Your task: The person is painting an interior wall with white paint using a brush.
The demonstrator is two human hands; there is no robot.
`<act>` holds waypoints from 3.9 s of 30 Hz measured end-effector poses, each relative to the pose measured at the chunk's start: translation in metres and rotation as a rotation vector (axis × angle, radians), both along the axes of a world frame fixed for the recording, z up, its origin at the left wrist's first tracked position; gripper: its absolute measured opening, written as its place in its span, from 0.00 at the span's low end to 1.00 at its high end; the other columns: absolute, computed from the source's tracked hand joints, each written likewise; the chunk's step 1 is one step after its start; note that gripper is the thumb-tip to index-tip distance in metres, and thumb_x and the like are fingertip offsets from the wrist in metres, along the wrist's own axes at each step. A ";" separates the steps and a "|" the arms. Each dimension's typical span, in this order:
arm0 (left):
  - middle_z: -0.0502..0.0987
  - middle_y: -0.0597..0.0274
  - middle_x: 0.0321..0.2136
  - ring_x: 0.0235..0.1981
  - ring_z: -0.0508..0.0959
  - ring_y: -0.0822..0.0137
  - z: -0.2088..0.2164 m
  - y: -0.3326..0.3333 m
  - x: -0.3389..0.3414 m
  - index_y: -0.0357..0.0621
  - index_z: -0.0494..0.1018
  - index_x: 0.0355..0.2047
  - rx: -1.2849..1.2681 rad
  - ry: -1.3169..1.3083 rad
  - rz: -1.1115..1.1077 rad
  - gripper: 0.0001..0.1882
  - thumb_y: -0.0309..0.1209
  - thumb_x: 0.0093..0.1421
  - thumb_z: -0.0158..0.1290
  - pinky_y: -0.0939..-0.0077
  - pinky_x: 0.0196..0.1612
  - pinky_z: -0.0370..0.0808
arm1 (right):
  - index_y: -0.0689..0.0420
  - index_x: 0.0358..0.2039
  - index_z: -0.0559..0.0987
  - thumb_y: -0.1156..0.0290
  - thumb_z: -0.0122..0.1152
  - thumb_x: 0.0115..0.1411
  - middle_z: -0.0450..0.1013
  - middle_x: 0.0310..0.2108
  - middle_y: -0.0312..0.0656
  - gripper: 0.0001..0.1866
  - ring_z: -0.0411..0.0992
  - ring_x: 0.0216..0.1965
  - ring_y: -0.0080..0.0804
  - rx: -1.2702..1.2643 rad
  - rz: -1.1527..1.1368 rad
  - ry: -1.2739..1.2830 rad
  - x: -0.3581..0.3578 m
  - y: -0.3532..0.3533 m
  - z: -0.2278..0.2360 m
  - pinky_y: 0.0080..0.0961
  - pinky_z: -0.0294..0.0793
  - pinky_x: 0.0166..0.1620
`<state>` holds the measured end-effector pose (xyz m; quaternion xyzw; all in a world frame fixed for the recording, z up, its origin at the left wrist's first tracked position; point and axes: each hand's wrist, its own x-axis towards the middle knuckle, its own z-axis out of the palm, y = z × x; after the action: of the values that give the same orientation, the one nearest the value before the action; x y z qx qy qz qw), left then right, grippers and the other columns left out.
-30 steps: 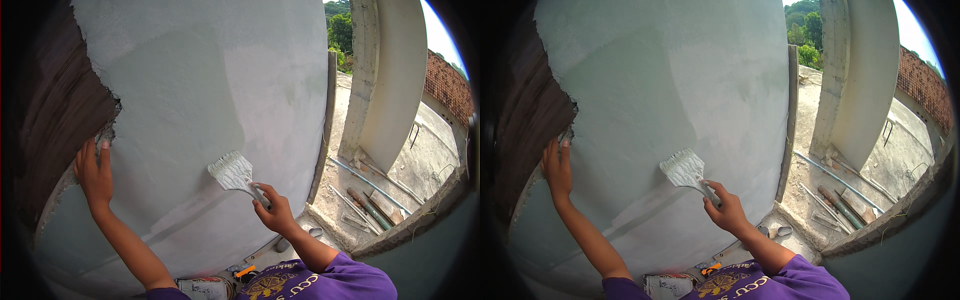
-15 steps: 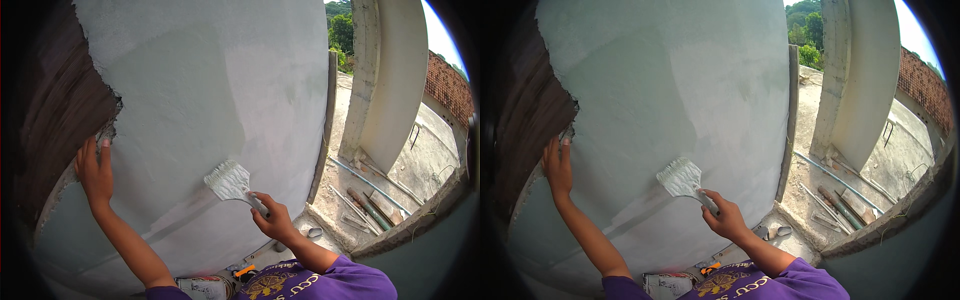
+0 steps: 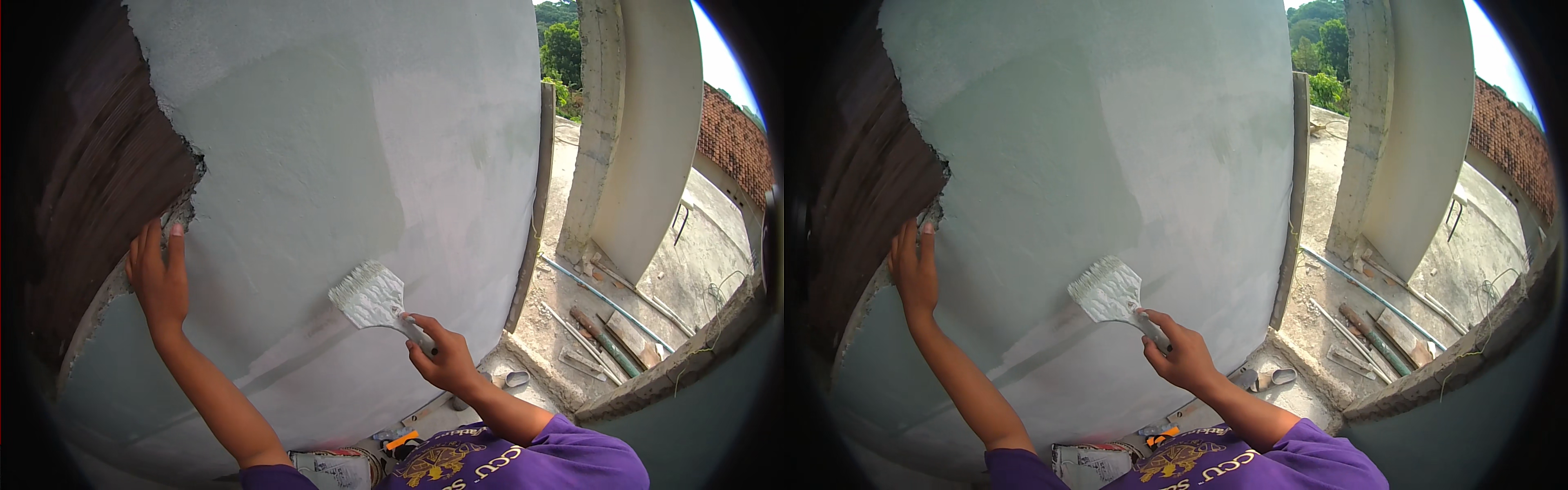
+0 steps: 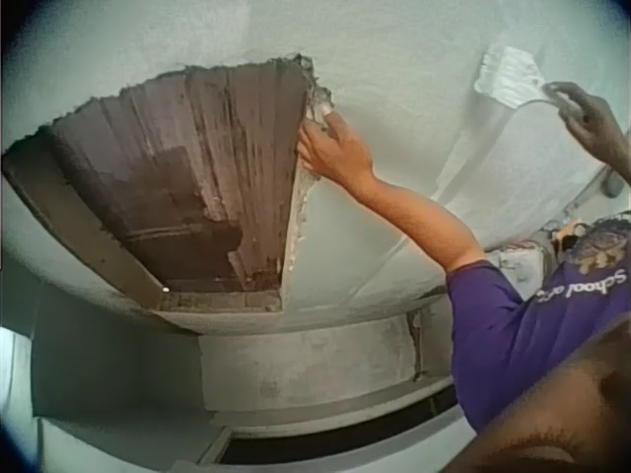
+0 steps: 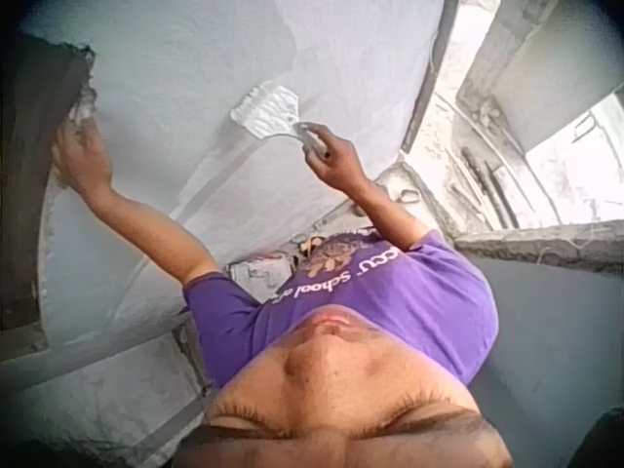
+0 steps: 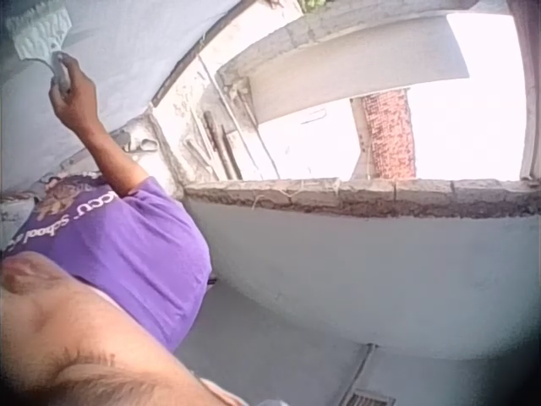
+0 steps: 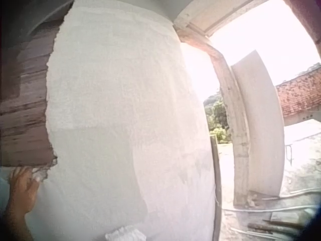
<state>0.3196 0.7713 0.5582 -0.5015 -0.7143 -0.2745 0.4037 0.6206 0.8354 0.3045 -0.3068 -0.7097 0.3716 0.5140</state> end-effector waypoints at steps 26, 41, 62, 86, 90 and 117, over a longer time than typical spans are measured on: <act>0.70 0.51 0.54 0.58 0.66 0.53 0.003 -0.001 0.000 0.37 0.69 0.54 0.017 -0.024 -0.003 0.28 0.49 0.67 0.42 0.58 0.64 0.52 | 0.50 0.53 0.73 0.74 0.61 0.55 0.76 0.28 0.46 0.23 0.71 0.19 0.31 0.123 0.017 -0.030 -0.013 -0.011 -0.001 0.24 0.71 0.26; 0.68 0.47 0.55 0.59 0.65 0.51 0.004 -0.002 0.003 0.36 0.68 0.56 -0.008 -0.024 -0.001 0.29 0.49 0.67 0.42 0.58 0.64 0.53 | 0.55 0.57 0.66 0.73 0.48 0.66 0.60 0.16 0.27 0.19 0.53 0.15 0.13 -0.399 0.242 0.541 0.034 0.039 0.015 0.16 0.52 0.19; 0.71 0.52 0.53 0.57 0.67 0.53 0.004 -0.002 0.000 0.38 0.69 0.54 0.028 0.009 0.000 0.26 0.47 0.67 0.42 0.58 0.64 0.52 | 0.55 0.54 0.65 0.69 0.43 0.68 0.57 0.15 0.29 0.15 0.50 0.11 0.14 -0.604 0.308 0.524 0.039 0.037 0.019 0.15 0.49 0.14; 0.72 0.50 0.51 0.56 0.67 0.52 0.003 -0.001 -0.003 0.37 0.69 0.54 0.031 0.014 0.022 0.28 0.49 0.67 0.42 0.56 0.64 0.53 | 0.53 0.54 0.65 0.68 0.44 0.67 0.53 0.16 0.30 0.15 0.46 0.12 0.15 -0.556 0.306 0.587 0.048 0.034 0.012 0.16 0.44 0.15; 0.72 0.50 0.51 0.56 0.67 0.53 0.003 -0.001 -0.002 0.36 0.69 0.54 0.034 0.029 0.011 0.28 0.49 0.67 0.42 0.57 0.64 0.53 | 0.52 0.54 0.65 0.69 0.43 0.67 0.53 0.15 0.29 0.15 0.46 0.12 0.15 -0.521 0.306 0.560 0.035 0.038 0.012 0.16 0.44 0.15; 0.72 0.49 0.51 0.55 0.68 0.52 0.004 -0.002 -0.010 0.35 0.68 0.54 0.029 0.036 -0.022 0.28 0.49 0.68 0.40 0.57 0.62 0.55 | 0.53 0.53 0.65 0.70 0.45 0.66 0.54 0.16 0.28 0.15 0.48 0.13 0.15 -0.581 0.287 0.552 0.044 0.024 -0.014 0.16 0.46 0.15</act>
<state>0.3098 0.7697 0.5619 -0.5082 -0.6975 -0.2800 0.4206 0.6642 0.8594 0.2907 -0.2259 -0.4465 0.6921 0.5202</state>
